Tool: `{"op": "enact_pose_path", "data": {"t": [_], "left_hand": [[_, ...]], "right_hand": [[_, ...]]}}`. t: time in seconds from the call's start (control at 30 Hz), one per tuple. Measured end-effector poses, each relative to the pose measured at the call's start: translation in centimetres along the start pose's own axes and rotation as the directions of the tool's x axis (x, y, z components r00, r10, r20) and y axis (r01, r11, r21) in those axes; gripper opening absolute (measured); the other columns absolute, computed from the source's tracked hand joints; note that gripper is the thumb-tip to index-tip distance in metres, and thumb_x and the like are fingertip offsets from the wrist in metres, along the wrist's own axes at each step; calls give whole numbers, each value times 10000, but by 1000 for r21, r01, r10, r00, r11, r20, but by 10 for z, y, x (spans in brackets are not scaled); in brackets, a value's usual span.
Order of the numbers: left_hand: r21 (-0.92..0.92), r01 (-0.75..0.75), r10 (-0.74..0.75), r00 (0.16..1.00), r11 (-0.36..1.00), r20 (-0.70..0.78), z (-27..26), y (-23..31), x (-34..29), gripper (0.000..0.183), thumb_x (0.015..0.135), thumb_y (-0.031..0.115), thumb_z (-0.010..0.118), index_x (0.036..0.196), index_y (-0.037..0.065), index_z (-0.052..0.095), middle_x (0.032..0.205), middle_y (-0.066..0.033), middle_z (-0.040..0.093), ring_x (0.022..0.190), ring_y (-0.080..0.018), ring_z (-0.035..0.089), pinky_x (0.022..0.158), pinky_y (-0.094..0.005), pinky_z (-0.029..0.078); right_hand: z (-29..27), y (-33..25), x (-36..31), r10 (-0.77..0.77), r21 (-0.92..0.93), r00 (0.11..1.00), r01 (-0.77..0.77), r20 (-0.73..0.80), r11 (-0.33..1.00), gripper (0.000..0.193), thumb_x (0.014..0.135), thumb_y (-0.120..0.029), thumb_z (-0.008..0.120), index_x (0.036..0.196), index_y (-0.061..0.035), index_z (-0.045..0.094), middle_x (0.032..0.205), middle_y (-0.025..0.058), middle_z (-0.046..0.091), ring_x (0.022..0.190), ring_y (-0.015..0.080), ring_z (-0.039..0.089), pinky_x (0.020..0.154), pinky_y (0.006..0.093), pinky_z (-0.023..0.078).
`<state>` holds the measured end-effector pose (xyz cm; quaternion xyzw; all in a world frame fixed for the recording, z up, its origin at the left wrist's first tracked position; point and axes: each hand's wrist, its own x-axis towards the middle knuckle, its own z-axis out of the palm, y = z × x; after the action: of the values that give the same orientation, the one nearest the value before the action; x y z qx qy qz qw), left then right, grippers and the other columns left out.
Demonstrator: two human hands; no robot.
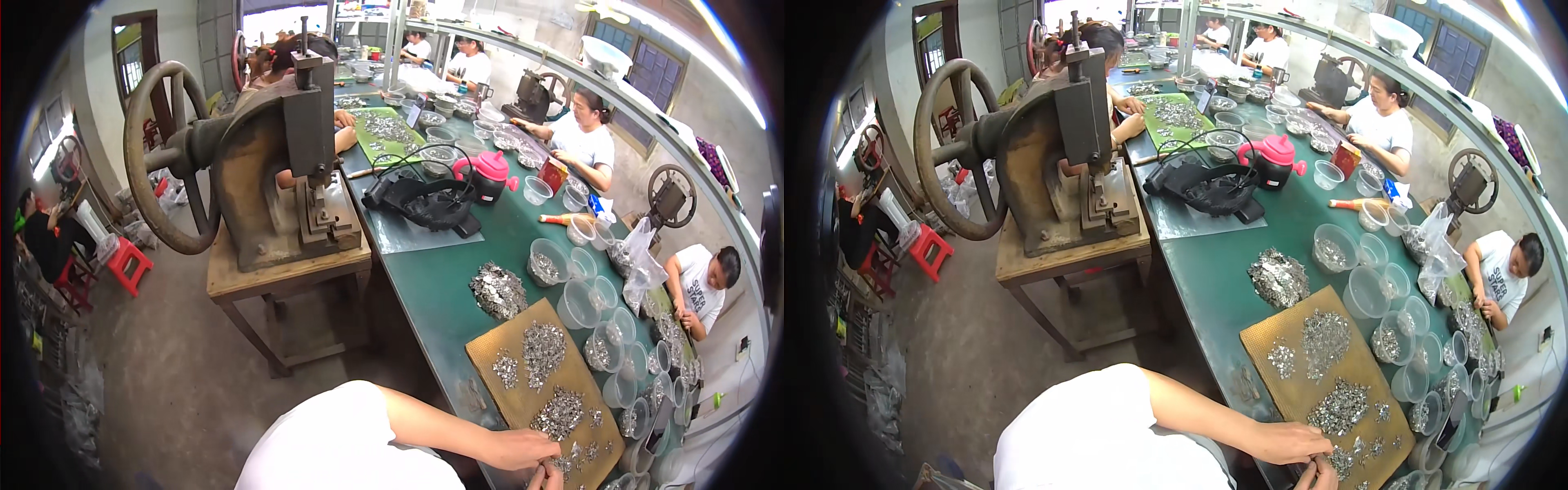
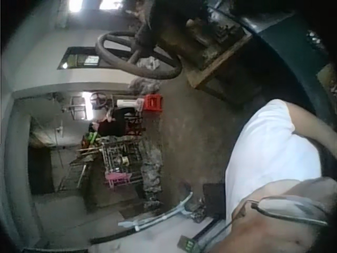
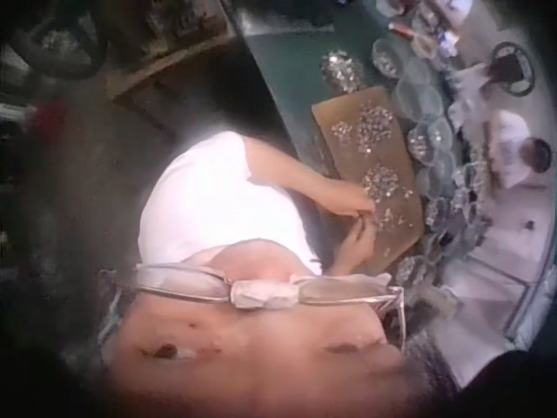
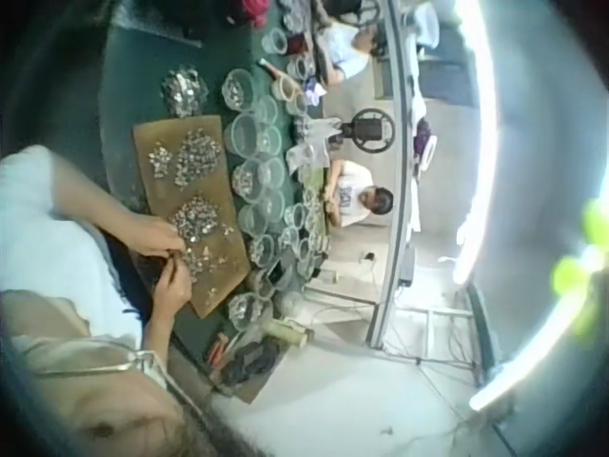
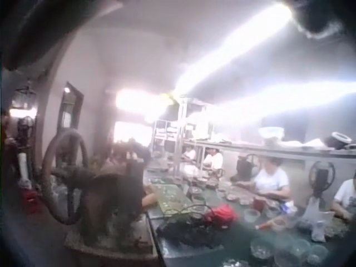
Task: The person places small metal components into a metal mold by hand, closes the mold, and inserts it into a press machine. The person turns the wheel of the press machine by hand, removes the mold, and places more metal components into the mold.
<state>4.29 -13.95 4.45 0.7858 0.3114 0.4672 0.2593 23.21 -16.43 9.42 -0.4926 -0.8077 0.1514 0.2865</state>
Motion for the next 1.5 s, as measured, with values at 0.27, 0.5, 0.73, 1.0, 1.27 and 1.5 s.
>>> {"op": "enact_pose_path", "data": {"t": [0.27, 0.5, 0.73, 1.0, 1.27, 1.5], "left_hand": [[220, -106, 91, 993, 970, 78, 8, 11, -14, 349, 893, 118, 688, 1196, 37, 534, 973, -122, 579, 953, -317, 585, 786, -418, 502], [163, -101, 87, 992, 982, 90, 15, 22, -50, 390, 864, 144, 721, 1209, 43, 569, 1134, -140, 557, 1091, -351, 551, 886, -463, 482], [119, -34, 6, 974, 992, 227, 71, -76, -24, 261, 832, 50, 675, 1092, 63, 696, 1070, -145, 674, 1014, -379, 607, 906, -478, 483], [143, 41, -48, 998, 989, 47, 22, -114, 15, 384, 802, 36, 789, 1172, 40, 687, 1067, -119, 659, 1032, -345, 616, 892, -441, 507], [137, 83, -91, 994, 987, 55, 22, -115, 15, 388, 809, 45, 795, 1178, 42, 676, 1074, -116, 661, 1039, -343, 612, 907, -445, 499], [131, 82, -90, 994, 988, 58, 22, -122, 18, 396, 799, 40, 789, 1178, 45, 676, 1084, -114, 666, 1038, -339, 612, 906, -443, 495]], "right_hand": [[0, 8, -22, -6, -112, 1000, 8, 22, 994, 271, 1007, -197, 635, 1193, -12, 705, 1120, 193, 736, 1028, 380, 699, 913, 435, 540], [-17, 0, -63, 140, -15, 987, -140, 84, 990, 243, 1031, -180, 604, 1160, 15, 674, 1108, 207, 717, 1026, 352, 695, 928, 406, 531], [28, 93, -32, 144, 93, 990, -144, 13, 985, 103, 996, -82, 621, 1056, -10, 664, 1031, 193, 706, 949, 390, 679, 826, 433, 535], [62, 118, 45, 24, 138, 999, -19, -32, 990, 100, 930, -45, 673, 1027, -41, 651, 1047, 111, 719, 973, 340, 674, 872, 421, 518], [66, 118, 54, -127, 20, 992, 127, -12, 992, 138, 888, -44, 708, 1009, -52, 643, 1046, 81, 712, 957, 307, 661, 884, 425, 492], [74, 118, 59, -186, -93, 982, 183, -26, 979, 182, 860, -49, 725, 1019, -43, 637, 1049, 85, 700, 948, 295, 664, 892, 427, 508]]}}
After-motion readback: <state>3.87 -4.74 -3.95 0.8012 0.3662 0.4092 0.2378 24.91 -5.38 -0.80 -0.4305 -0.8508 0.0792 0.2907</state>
